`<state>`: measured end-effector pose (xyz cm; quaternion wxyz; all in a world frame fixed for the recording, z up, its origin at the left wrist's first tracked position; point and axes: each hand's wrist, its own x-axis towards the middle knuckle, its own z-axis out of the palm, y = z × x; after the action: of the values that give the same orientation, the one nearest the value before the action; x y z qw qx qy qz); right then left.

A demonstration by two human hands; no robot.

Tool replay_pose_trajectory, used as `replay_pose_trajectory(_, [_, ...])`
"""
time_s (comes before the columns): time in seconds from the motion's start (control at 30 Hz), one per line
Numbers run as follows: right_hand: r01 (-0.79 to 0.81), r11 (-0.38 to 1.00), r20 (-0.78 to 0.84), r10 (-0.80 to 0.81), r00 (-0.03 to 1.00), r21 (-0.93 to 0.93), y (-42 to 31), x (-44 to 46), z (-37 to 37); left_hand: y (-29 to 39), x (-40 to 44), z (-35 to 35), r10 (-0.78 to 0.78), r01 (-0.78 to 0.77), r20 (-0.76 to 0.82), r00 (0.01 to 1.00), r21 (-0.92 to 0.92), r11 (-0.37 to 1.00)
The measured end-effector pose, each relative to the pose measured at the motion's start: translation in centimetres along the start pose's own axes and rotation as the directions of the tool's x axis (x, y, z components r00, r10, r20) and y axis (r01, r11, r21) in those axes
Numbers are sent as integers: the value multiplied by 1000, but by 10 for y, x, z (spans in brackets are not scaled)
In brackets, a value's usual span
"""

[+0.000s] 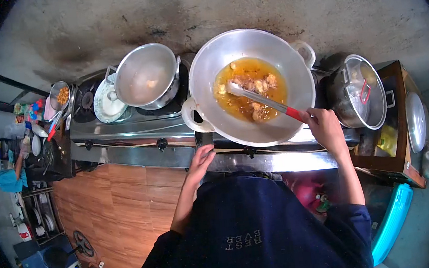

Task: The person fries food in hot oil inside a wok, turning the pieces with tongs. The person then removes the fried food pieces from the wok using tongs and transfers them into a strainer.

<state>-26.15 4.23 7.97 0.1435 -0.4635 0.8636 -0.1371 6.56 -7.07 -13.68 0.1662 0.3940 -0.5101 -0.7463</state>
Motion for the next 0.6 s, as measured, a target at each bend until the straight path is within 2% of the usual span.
replay_pose_trajectory(0.07, [-18, 999, 17, 17, 1000, 43, -3, -2, -2, 6, -3, 0, -10, 10, 3, 1000, -77, 997])
replay_pose_trajectory(0.17, [-7, 998, 17, 6, 1000, 60, -7, -6, -4, 12, -5, -2, -57, 59, 25, 998, -92, 994])
replay_pose_trajectory(0.27, [-53, 996, 59, 48, 997, 78, -13, -8, -8, 11, -4, -4, -58, 61, 42, 997, -85, 994])
replay_pose_trajectory(0.6, [-44, 997, 61, 39, 997, 71, -13, -16, -11, 23, -5, -3, -108, 111, 58, 992, -51, 993])
